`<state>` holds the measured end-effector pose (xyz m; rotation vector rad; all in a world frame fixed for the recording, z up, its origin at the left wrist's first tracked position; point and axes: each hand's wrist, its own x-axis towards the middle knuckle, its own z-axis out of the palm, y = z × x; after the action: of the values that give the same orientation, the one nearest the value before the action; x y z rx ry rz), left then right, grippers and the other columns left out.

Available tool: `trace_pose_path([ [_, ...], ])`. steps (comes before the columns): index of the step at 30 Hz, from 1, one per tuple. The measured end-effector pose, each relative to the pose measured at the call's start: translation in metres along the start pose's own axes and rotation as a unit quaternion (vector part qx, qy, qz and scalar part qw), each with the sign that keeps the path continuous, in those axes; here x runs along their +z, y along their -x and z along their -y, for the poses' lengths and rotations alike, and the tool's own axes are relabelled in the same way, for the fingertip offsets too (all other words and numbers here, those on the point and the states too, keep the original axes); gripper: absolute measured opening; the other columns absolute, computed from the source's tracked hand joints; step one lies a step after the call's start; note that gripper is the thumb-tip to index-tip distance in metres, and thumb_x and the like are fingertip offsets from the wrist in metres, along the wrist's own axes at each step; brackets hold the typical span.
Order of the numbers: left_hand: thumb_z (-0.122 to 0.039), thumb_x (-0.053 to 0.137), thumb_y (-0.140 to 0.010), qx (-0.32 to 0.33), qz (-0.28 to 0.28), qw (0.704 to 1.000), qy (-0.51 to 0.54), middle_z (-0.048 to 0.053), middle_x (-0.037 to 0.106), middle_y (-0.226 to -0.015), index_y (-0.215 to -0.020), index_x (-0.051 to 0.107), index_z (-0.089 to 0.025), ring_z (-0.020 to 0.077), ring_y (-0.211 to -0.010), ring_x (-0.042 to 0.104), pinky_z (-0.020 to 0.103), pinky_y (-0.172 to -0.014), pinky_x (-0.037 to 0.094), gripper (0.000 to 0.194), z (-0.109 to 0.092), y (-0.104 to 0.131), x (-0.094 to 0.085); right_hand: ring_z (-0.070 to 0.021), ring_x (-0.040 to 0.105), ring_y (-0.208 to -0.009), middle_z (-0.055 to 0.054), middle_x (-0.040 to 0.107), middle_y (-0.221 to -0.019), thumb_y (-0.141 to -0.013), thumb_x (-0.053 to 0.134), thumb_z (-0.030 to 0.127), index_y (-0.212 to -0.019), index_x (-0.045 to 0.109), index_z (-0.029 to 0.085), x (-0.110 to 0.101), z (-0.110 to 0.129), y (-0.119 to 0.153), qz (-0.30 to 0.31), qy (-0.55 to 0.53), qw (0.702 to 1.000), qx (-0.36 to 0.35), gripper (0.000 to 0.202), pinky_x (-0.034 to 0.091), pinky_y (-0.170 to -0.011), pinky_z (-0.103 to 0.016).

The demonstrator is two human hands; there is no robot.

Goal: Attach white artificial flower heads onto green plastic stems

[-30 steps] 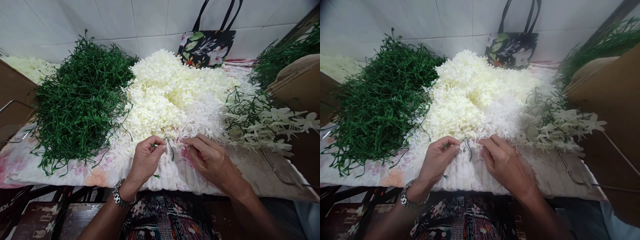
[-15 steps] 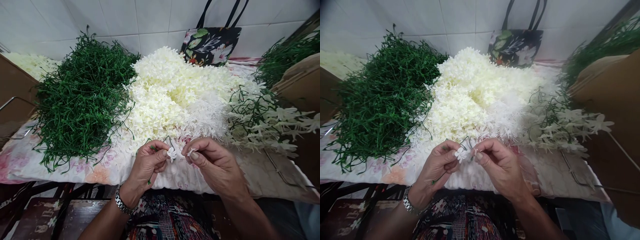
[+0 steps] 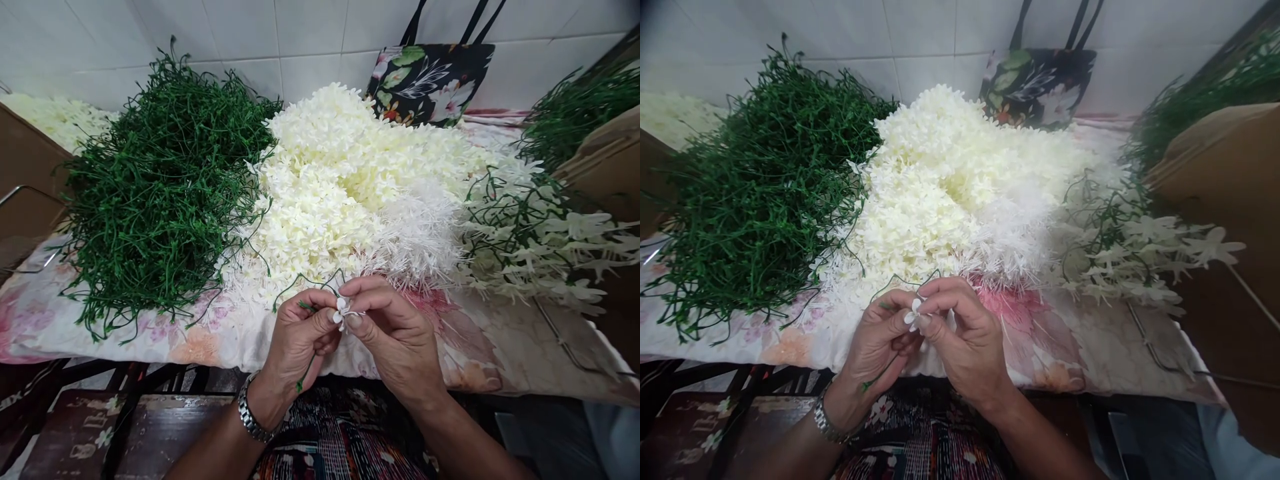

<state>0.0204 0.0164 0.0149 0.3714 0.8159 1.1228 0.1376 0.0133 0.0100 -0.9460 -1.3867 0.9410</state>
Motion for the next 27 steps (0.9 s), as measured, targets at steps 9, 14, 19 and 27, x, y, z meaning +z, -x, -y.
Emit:
trace_pose_path([
  [9,-0.022,0.083,-0.052,0.052,-0.032,0.998,-0.012,-0.006,0.048,-0.041,-0.060,0.069,-0.016,0.0018,-0.036,0.033,0.014,-0.036,0.025,0.017,0.0040,-0.0002,-0.0061,-0.0162,0.057,-0.087,-0.005,0.059,-0.092,-0.081,0.056,0.010,-0.089,0.057,0.021,-0.0040,0.0024,0.0022,0.007,0.225,0.965,-0.134,0.014,0.049,-0.074,-0.032],
  [14,-0.024,0.082,-0.054,0.101,-0.043,0.993,-0.053,-0.002,0.056,-0.052,-0.062,0.071,-0.017,0.0043,-0.044,0.040,0.016,-0.041,0.031,0.015,0.0052,0.0004,-0.0073,-0.0171,0.057,-0.086,-0.007,0.058,-0.094,-0.081,0.055,0.008,-0.090,0.056,0.020,-0.0048,0.0034,0.0008,0.014,0.285,0.939,-0.193,0.015,0.050,-0.071,-0.033],
  [19,-0.029,0.082,-0.054,0.116,-0.047,0.989,-0.075,-0.002,0.056,-0.053,-0.061,0.072,-0.018,0.0051,-0.045,0.040,0.017,-0.041,0.031,0.017,0.0054,0.0002,-0.0062,-0.0162,0.059,-0.084,-0.004,0.060,-0.091,-0.082,0.055,0.011,-0.088,0.057,0.022,-0.0038,0.0024,0.0020,0.007,0.238,0.962,-0.136,0.012,0.051,-0.071,-0.032],
  [27,-0.022,0.079,-0.059,0.123,-0.017,0.990,-0.065,-0.001,0.058,-0.056,-0.062,0.073,-0.020,0.0050,-0.046,0.041,0.017,-0.042,0.031,0.007,0.0066,-0.0001,-0.0081,-0.0159,0.060,-0.083,-0.005,0.061,-0.091,-0.080,0.056,0.008,-0.087,0.057,0.020,-0.0013,0.0011,0.0047,0.003,0.256,0.955,-0.152,0.013,0.051,-0.070,-0.031],
])
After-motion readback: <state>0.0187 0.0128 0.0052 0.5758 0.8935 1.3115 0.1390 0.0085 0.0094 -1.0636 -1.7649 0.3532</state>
